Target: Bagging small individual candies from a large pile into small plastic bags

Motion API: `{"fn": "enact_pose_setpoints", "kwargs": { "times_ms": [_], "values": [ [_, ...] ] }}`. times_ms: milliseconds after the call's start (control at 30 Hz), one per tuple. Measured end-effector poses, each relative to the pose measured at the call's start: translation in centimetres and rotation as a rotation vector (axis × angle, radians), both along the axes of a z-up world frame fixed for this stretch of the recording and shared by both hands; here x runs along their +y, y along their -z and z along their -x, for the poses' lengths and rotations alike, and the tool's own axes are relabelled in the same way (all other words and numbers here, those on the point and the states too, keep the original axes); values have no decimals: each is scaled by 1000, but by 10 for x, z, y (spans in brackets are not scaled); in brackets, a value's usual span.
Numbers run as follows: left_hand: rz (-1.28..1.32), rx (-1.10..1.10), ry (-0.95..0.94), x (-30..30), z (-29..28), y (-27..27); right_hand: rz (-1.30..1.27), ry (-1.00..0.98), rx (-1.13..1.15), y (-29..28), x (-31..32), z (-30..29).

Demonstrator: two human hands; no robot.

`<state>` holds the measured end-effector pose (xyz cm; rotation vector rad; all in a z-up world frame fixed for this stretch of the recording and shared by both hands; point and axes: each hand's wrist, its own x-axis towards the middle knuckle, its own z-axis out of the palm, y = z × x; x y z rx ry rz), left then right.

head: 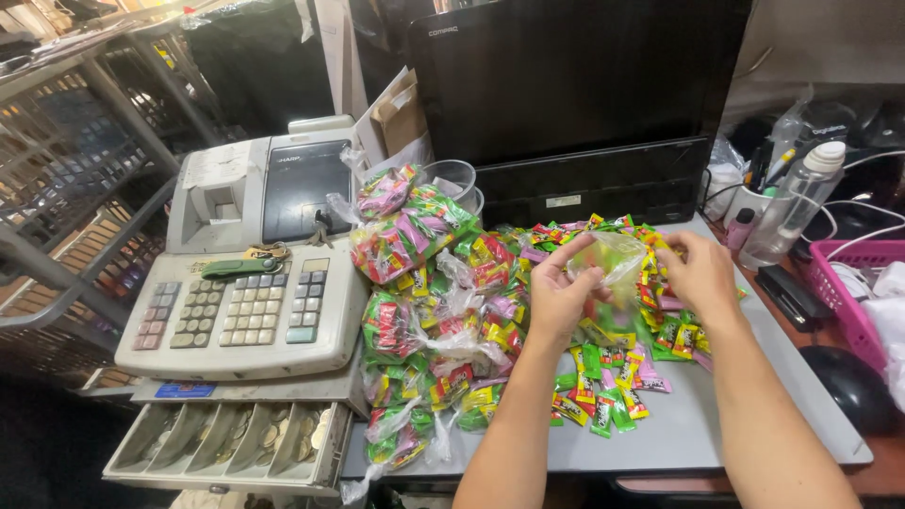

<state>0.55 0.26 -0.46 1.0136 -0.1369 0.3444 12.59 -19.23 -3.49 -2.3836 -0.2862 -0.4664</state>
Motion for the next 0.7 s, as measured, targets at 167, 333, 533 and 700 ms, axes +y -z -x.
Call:
{"fn": "enact_pose_setpoints", "kwargs": {
  "times_ms": [167,333,533,700],
  "values": [
    [-67,4,8,-2,-14,15,-674,-205,-57,-19,17,12],
    [-238,-7,6,-15,-2,7,-1167,-556,-262,-24,27,16],
    [-306,-32,51,-19,11,-9,-979,-638,-167,-56,38,63],
    [-230,-36,57,-17,7,-10,-872,-717,-128,-61,35,64]
  ]
}}
